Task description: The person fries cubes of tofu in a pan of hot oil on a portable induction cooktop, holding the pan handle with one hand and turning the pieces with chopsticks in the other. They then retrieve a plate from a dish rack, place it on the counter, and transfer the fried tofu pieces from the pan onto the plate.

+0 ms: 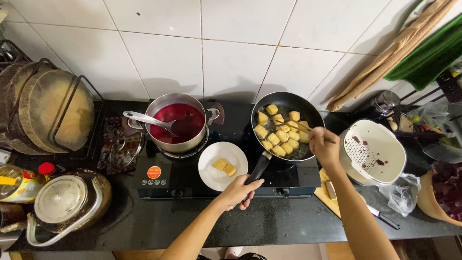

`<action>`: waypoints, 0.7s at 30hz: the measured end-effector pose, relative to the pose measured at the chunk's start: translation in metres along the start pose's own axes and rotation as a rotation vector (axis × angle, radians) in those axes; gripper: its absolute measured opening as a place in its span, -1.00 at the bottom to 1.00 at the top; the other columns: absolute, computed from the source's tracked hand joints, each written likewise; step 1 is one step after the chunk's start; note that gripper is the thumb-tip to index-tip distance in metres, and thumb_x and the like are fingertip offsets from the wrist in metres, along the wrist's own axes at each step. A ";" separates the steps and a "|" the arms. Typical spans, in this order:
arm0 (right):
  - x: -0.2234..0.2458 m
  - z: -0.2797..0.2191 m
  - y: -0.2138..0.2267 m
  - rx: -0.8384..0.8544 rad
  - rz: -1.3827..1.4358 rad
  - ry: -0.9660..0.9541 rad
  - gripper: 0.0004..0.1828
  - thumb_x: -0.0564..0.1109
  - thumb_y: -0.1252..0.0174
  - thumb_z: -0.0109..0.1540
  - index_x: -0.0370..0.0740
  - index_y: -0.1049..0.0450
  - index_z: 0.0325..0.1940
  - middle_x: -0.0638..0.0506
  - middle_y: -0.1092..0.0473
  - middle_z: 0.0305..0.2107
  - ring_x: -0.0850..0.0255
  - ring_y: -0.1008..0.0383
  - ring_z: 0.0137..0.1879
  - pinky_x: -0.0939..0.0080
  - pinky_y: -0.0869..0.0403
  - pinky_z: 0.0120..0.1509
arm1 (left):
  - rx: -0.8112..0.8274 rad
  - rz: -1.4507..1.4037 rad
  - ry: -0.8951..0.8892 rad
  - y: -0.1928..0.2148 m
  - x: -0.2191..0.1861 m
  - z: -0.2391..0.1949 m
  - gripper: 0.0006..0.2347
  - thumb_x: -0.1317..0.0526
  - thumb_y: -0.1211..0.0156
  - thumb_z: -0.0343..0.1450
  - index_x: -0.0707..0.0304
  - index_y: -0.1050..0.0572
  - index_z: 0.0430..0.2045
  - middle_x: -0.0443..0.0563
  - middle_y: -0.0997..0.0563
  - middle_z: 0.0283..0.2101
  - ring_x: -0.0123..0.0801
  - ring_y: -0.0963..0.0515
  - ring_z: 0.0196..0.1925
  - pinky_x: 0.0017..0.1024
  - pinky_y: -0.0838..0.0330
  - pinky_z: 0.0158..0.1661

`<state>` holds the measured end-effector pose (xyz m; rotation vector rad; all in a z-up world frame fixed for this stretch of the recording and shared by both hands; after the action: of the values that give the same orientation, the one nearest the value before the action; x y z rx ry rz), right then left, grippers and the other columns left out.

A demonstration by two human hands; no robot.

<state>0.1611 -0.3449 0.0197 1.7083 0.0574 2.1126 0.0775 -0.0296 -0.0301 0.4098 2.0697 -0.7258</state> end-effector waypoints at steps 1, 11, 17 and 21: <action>0.006 0.000 -0.006 0.003 0.001 0.000 -0.51 0.07 0.05 0.47 -0.32 -0.43 -0.40 0.07 -0.25 -0.72 0.37 -0.23 -0.65 0.31 -0.14 -0.61 | -0.003 -0.002 0.000 0.000 0.001 0.000 -0.67 0.02 -0.20 0.49 0.33 -0.31 -0.42 -0.06 -0.42 -0.61 -0.54 -0.40 -0.76 -0.54 -0.22 -0.80; 0.006 0.002 -0.028 -0.163 0.107 -0.209 -0.40 0.15 0.15 0.49 -0.32 -0.33 -0.47 0.08 -0.17 -0.79 0.34 -0.19 -0.72 0.29 -0.13 -0.65 | -0.019 0.019 0.008 0.000 0.001 0.001 -0.67 0.01 -0.20 0.49 0.34 -0.33 -0.39 -0.07 -0.41 -0.60 -0.55 -0.39 -0.76 -0.54 -0.22 -0.79; 0.002 -0.008 -0.020 -0.050 -0.126 -0.005 -0.44 0.11 0.13 0.52 -0.34 -0.41 -0.39 -0.02 -0.27 -0.73 0.32 -0.27 -0.63 0.27 -0.23 -0.53 | -0.019 0.026 0.009 0.001 0.001 0.001 -0.67 0.01 -0.20 0.49 0.33 -0.33 -0.38 -0.08 -0.40 -0.61 -0.55 -0.39 -0.76 -0.55 -0.21 -0.80; 0.026 -0.009 -0.016 0.144 -0.583 0.333 -0.65 -0.03 0.03 0.46 -0.31 -0.55 -0.17 -0.12 -0.53 -0.36 0.28 -0.43 -0.49 0.19 -0.44 -0.44 | -0.020 0.010 0.016 -0.001 0.000 0.000 -0.67 0.01 -0.20 0.48 0.33 -0.33 -0.39 -0.08 -0.40 -0.62 -0.56 -0.39 -0.77 -0.56 -0.20 -0.81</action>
<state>0.1530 -0.3196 0.0373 1.1906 0.7264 1.9364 0.0765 -0.0306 -0.0300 0.4154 2.0871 -0.6974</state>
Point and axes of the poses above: each hand's wrist, its own z-axis towards the middle knuckle, its own y-axis out of the back of the hand, x = y × z, the point moved 5 cm from there along z, towards the middle knuckle
